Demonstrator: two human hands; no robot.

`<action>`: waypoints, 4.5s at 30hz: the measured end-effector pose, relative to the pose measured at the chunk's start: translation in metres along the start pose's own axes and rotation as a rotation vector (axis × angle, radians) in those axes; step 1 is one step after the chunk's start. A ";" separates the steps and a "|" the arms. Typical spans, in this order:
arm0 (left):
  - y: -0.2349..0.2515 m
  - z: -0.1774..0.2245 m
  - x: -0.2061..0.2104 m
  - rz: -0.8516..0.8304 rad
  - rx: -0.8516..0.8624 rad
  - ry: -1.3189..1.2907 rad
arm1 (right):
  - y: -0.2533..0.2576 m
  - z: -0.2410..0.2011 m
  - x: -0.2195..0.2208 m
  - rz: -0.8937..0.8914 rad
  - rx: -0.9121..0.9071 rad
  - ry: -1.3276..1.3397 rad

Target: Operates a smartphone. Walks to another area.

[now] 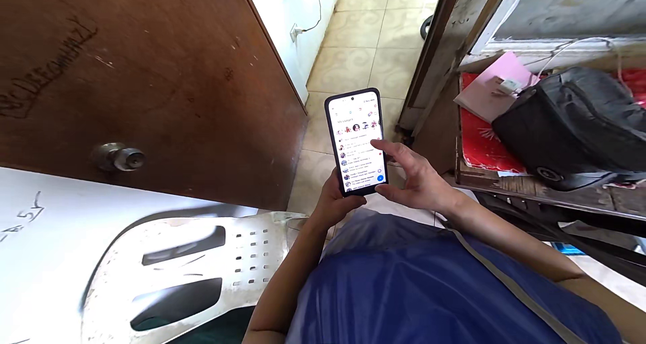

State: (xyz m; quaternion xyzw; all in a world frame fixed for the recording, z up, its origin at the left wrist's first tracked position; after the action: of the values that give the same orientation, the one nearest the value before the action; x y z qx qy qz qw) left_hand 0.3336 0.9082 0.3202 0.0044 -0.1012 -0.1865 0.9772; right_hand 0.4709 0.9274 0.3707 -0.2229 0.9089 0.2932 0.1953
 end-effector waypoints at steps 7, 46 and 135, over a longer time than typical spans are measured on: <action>-0.002 0.002 0.003 -0.008 0.016 0.003 | -0.003 -0.002 -0.001 -0.008 -0.014 0.042; -0.001 0.001 0.011 -0.051 0.015 -0.011 | -0.005 -0.008 -0.017 0.126 -0.067 -0.176; 0.072 0.011 0.046 0.044 0.060 0.045 | 0.007 0.069 -0.049 -0.131 0.210 0.683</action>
State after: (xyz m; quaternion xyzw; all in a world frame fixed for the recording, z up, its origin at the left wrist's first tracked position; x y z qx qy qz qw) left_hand 0.3992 0.9592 0.3433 0.0355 -0.0849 -0.1617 0.9825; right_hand 0.5232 0.9895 0.3462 -0.3444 0.9308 0.0938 -0.0792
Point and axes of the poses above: each hand's wrist, its own y-axis towards the middle knuckle, its own x-axis out of the palm, z = x × y, the point moved 10 cm from there along y, towards the middle knuckle, and after that the axes turned 4 degrees about -z, right-handed, at the moved point
